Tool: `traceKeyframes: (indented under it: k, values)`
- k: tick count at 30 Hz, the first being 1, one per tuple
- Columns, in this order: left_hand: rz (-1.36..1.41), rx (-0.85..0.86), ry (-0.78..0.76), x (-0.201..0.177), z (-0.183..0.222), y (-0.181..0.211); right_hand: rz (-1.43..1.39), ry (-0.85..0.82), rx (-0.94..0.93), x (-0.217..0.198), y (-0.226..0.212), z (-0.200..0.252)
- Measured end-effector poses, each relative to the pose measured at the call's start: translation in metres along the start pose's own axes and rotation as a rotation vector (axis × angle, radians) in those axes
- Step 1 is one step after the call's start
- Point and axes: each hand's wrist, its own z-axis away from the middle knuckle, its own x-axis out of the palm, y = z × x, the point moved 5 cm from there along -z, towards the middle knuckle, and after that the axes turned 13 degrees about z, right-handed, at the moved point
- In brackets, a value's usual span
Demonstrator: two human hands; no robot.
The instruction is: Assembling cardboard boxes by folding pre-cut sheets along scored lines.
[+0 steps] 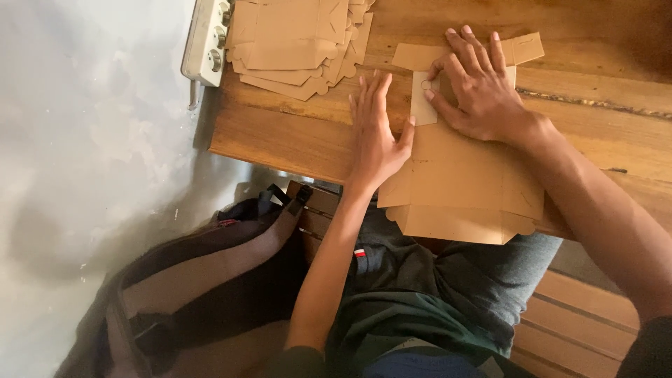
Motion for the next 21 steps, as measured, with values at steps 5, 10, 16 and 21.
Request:
traceKeyframes:
  k: [5,10,16,21]
  values:
    - [-0.069,-0.016,0.001,0.003,-0.011,-0.003,-0.025,-0.017,0.012,-0.005,-0.004,0.000]
    - [-0.121,0.005,0.035,0.009,-0.030,-0.015,-0.041,0.004,0.000,-0.008,-0.006,0.000]
    - [-0.169,0.014,-0.013,0.019,-0.053,-0.031,-0.026,-0.018,0.013,-0.006,-0.005,-0.001]
    - [-0.182,0.049,0.036,0.030,-0.076,-0.054,0.003,-0.009,0.003,-0.004,-0.003,0.000]
